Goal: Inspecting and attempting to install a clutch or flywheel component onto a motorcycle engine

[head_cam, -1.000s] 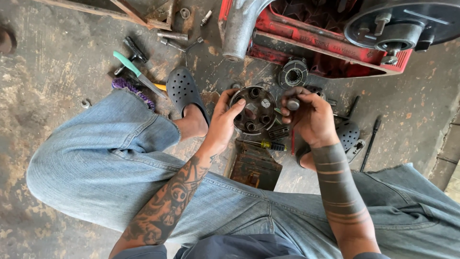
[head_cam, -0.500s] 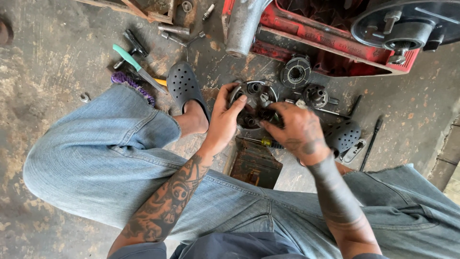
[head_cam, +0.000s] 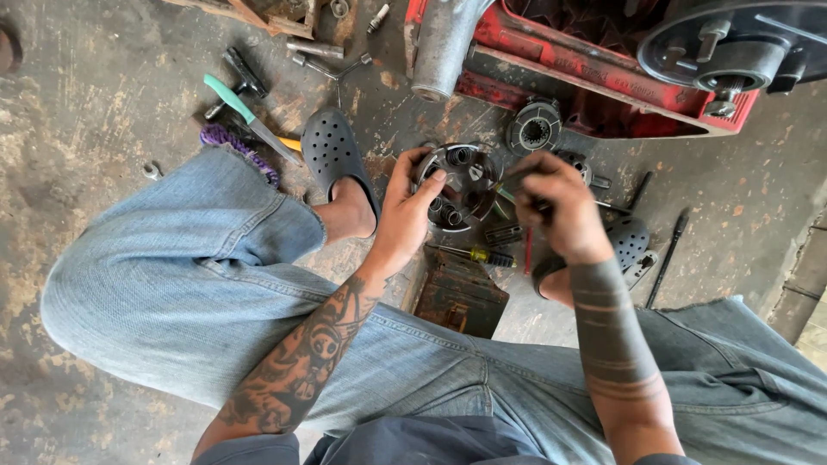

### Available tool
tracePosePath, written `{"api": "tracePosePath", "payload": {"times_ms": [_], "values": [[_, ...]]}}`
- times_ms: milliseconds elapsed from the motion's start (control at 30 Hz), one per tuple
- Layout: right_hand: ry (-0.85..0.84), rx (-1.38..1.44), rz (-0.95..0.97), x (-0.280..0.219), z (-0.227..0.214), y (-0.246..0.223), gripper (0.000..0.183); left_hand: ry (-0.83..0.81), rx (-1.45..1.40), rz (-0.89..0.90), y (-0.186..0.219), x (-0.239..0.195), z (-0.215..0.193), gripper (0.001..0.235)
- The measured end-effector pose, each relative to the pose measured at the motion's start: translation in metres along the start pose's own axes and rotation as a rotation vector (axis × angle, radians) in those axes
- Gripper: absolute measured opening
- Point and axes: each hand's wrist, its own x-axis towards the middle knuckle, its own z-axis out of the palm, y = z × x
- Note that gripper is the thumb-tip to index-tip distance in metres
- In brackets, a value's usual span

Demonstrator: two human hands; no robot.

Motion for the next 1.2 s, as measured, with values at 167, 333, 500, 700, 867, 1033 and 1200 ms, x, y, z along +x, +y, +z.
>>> {"api": "tracePosePath", "payload": {"times_ms": [167, 333, 500, 700, 867, 1033, 1200], "values": [[0.124, 0.152, 0.113, 0.036, -0.046, 0.028, 0.028, 0.05, 0.068, -0.018, 0.017, -0.006, 0.01, 0.038], [0.112, -0.562, -0.218, 0.098, -0.111, 0.13, 0.03, 0.105, 0.054, -0.061, 0.002, -0.004, -0.005, 0.032], [0.287, -1.043, -0.108, 0.194, -0.115, 0.195, 0.027, 0.238, 0.31, -0.109, -0.003, -0.007, -0.017, 0.039], [0.105, -1.379, -0.38, 0.215, -0.091, 0.186, 0.031, 0.28, 0.421, -0.192, -0.032, 0.003, -0.053, 0.042], [0.057, -1.436, -0.313, 0.225, -0.104, 0.198, 0.042, 0.309, 0.427, -0.276, -0.02, 0.016, -0.039, 0.042], [0.023, -1.361, -0.38, 0.205, -0.119, 0.178, 0.049, 0.292, 0.484, -0.352, -0.027, 0.037, -0.027, 0.042], [0.377, -1.038, -0.282, 0.176, -0.148, 0.161, 0.032, 0.291, 0.46, -0.346, -0.048, 0.069, -0.012, 0.047]]}}
